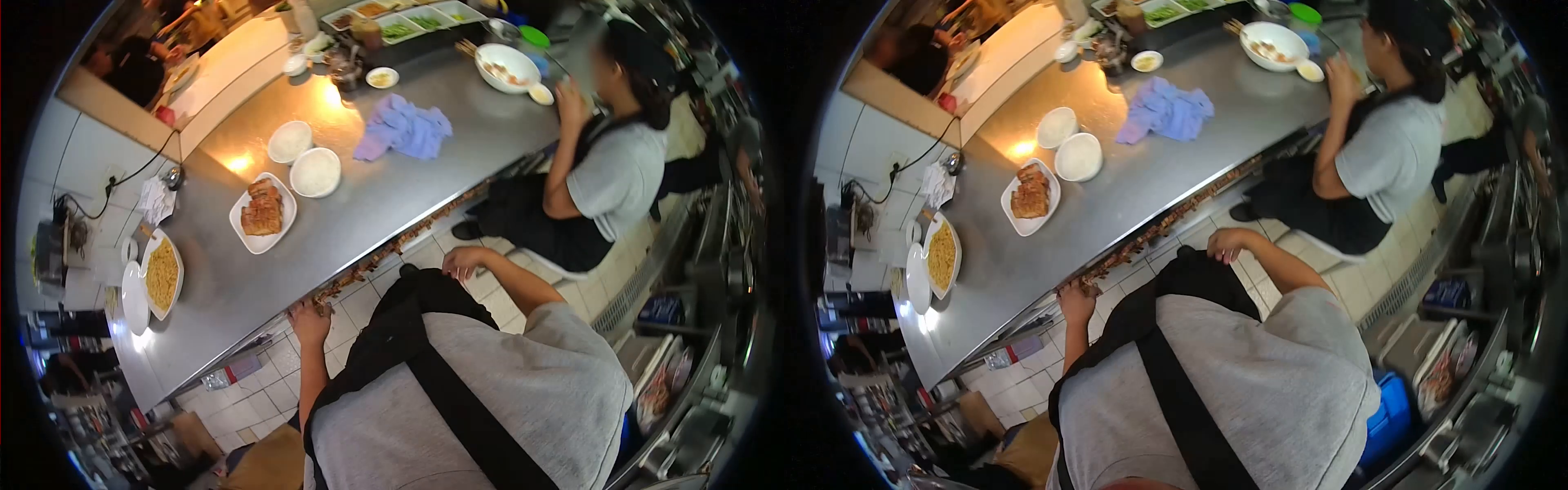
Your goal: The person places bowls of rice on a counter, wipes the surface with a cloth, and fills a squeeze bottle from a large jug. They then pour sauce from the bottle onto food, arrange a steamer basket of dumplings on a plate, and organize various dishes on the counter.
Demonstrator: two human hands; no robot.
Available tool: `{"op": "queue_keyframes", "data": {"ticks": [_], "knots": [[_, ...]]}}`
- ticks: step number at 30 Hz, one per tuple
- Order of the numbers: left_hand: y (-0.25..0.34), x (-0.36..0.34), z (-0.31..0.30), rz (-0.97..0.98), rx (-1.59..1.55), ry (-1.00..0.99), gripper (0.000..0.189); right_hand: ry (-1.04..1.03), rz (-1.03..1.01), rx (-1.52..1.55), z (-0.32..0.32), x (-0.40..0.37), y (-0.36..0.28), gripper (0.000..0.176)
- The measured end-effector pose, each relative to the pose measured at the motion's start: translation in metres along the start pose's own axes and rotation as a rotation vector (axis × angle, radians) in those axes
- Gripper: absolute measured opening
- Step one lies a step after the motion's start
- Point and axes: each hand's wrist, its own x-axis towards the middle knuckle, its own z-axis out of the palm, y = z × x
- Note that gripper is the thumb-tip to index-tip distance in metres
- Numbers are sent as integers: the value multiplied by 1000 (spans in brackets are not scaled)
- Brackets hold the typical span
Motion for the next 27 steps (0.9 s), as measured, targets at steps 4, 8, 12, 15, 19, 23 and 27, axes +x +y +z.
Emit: {"op": "queue_keyframes", "data": {"ticks": [4, 8, 12, 15, 19, 23, 27], "knots": [[-17, -5, 1, 40, -122, -121, 57, 447, -220, 687, -14, 22, 70, 26], [-13, -19, -6, 84, -127, -39, 52, 731, -338, 1254, -40, 44, 77, 39], [-9, -28, -11, 95, -128, -17, 50, 852, -411, 1620, -53, 41, 41, 68], [-12, -34, -14, 124, -121, -26, 50, 763, -581, 1751, -52, 36, 17, 84], [-9, -40, -18, 136, -111, -5, 49, 571, -948, 1734, -44, 26, 2, 91], [-7, -39, -23, 101, -136, -28, 50, 501, -925, 1791, -43, 27, 9, 89], [-12, -39, -15, 117, -125, -9, 51, 543, -905, 1751, -29, 15, 13, 85]]}}
